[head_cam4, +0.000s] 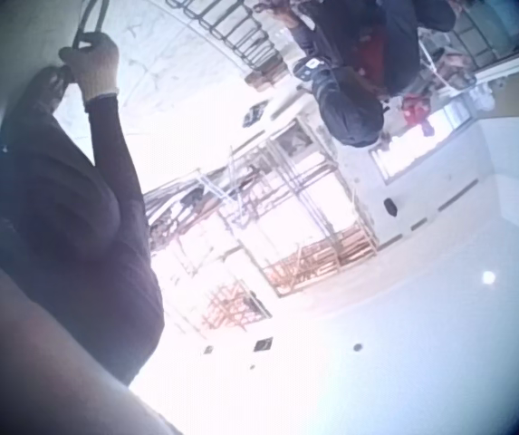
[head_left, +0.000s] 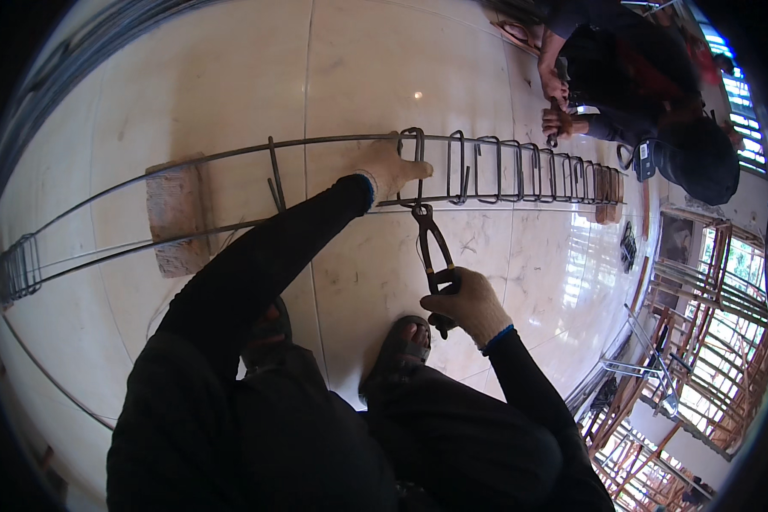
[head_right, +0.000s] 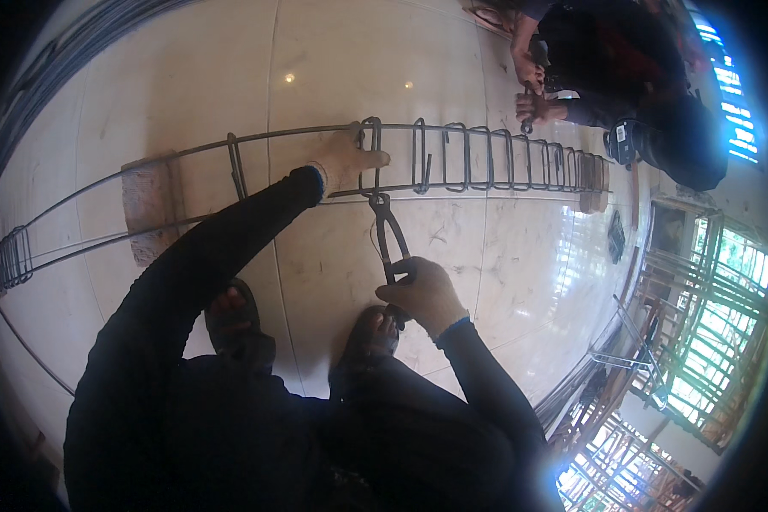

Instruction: The person assembles a ladder-like metal frame by wrapping and twisting wire ties around the joints using pliers. A second person works on the same frame nearby.

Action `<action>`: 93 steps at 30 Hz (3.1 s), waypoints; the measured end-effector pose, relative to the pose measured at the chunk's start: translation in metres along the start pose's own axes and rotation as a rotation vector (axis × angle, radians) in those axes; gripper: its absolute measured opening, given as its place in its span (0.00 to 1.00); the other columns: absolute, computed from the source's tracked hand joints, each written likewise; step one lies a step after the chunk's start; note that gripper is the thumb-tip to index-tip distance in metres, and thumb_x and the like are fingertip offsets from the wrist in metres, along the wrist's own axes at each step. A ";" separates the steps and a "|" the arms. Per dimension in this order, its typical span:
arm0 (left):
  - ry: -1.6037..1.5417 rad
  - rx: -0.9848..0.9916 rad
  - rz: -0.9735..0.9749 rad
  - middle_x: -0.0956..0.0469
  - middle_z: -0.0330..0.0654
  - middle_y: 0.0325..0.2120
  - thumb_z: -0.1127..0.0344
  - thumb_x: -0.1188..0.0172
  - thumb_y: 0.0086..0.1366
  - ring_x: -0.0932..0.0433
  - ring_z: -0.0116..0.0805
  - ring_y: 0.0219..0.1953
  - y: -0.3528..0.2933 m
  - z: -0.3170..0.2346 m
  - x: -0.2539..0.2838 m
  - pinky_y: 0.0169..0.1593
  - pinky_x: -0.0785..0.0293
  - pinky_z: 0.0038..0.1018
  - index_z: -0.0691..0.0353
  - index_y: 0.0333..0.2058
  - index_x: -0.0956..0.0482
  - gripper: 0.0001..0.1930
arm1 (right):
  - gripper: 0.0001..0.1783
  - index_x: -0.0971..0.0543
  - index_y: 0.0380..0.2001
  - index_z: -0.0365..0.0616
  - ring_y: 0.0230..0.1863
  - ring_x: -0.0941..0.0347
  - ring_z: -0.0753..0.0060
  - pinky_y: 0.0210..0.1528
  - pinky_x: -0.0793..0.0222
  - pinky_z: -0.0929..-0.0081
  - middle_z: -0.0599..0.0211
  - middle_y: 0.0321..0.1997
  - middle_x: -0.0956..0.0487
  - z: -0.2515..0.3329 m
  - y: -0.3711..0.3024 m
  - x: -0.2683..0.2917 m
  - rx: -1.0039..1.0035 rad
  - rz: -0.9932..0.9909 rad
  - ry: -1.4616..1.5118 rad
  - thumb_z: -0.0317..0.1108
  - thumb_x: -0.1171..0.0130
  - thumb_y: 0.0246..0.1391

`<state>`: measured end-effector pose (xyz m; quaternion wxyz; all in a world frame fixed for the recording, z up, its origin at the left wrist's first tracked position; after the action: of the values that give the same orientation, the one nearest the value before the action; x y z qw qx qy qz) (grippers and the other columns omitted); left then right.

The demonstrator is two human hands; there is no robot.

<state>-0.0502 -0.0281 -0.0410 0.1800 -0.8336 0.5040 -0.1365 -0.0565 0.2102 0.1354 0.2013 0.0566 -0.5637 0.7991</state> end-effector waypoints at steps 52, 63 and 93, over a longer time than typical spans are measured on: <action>0.014 -0.030 -0.048 0.16 0.62 0.45 0.43 0.21 0.47 0.15 0.53 0.49 -0.009 -0.007 -0.001 0.53 0.19 0.39 0.78 0.55 0.25 0.47 | 0.15 0.24 0.44 0.37 0.41 0.14 0.40 0.43 0.18 0.47 0.44 0.40 0.17 0.066 -0.024 -0.015 -0.038 -0.470 -1.184 0.36 0.37 0.61; -0.045 0.018 0.044 0.17 0.64 0.48 0.44 0.21 0.52 0.16 0.52 0.50 -0.011 -0.008 0.005 0.52 0.20 0.40 0.79 0.59 0.27 0.48 | 0.15 0.24 0.44 0.37 0.39 0.15 0.40 0.43 0.19 0.46 0.46 0.39 0.16 0.051 -0.016 -0.014 0.127 -0.520 -1.211 0.40 0.41 0.67; 0.089 0.043 0.001 0.26 0.67 0.64 0.48 0.21 0.54 0.24 0.55 0.65 -0.013 -0.020 0.004 0.66 0.27 0.39 0.78 0.67 0.33 0.51 | 0.30 0.24 0.50 0.31 0.39 0.12 0.47 0.41 0.17 0.52 0.41 0.35 0.14 0.019 0.006 0.007 0.083 -0.398 -0.854 0.41 0.31 0.49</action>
<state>-0.0459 -0.0297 -0.0174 0.1755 -0.8225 0.5087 -0.1841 -0.0677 0.1926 0.1393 0.0984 0.4949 -0.5417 0.6723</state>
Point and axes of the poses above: each hand's wrist, its own y-axis towards the middle knuckle, its own x-axis out of the back of the hand, z = x × y, the point moved 2 cm from there along y, towards the middle knuckle
